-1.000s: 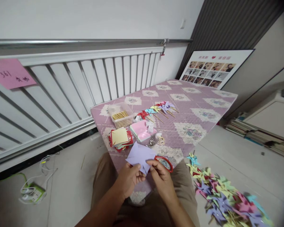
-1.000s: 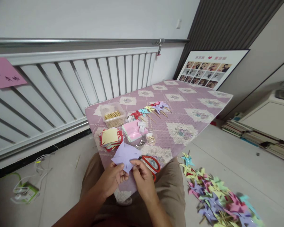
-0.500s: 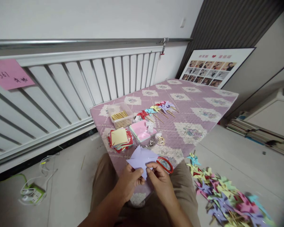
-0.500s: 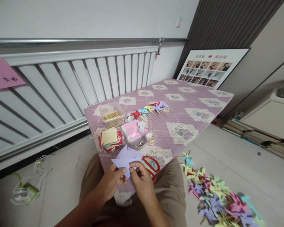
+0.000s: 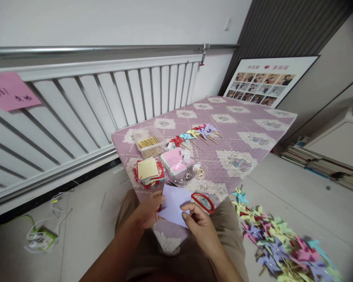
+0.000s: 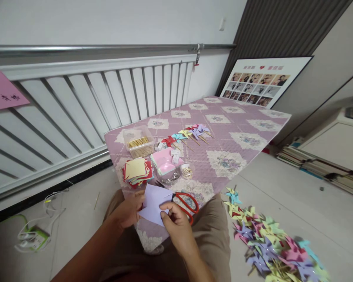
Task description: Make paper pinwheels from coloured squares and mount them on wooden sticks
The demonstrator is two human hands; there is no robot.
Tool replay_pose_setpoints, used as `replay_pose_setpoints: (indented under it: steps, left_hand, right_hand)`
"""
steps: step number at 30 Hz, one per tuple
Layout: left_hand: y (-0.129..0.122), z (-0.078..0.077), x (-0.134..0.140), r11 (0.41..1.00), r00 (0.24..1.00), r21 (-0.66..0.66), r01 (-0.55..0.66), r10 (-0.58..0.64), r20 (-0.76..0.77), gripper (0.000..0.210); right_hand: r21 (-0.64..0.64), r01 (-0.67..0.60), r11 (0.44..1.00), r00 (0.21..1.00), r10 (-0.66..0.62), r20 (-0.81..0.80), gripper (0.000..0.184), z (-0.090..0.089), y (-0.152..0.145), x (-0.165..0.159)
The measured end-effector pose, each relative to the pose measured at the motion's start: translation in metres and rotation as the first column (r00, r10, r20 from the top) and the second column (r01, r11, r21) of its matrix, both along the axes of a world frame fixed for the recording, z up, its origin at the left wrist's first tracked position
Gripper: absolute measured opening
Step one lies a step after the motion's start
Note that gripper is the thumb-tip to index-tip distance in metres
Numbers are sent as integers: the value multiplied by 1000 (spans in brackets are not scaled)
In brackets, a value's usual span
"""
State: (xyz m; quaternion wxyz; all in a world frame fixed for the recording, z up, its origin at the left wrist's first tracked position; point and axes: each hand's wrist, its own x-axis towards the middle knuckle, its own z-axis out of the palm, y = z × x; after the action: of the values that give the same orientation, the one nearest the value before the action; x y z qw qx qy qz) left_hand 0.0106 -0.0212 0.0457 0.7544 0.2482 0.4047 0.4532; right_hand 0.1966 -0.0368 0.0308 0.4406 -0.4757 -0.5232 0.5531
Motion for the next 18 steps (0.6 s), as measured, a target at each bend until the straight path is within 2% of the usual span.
replay_pose_setpoints:
  steps: [3, 7, 18]
  left_hand:
    - [3, -6, 2, 997, 997, 7, 78, -78, -30, 37]
    - [2, -5, 8, 992, 988, 41, 120, -116, -98, 28]
    - [-2, 8, 10, 997, 987, 27, 78, -74, -141, 21]
  right_hand:
    - [3, -26, 1000, 1000, 26, 5, 16, 3, 0, 0]
    - [21, -54, 998, 998, 53, 25, 16, 4, -1, 4]
    - [81, -299, 951, 947, 285, 148, 17, 24, -2, 21]
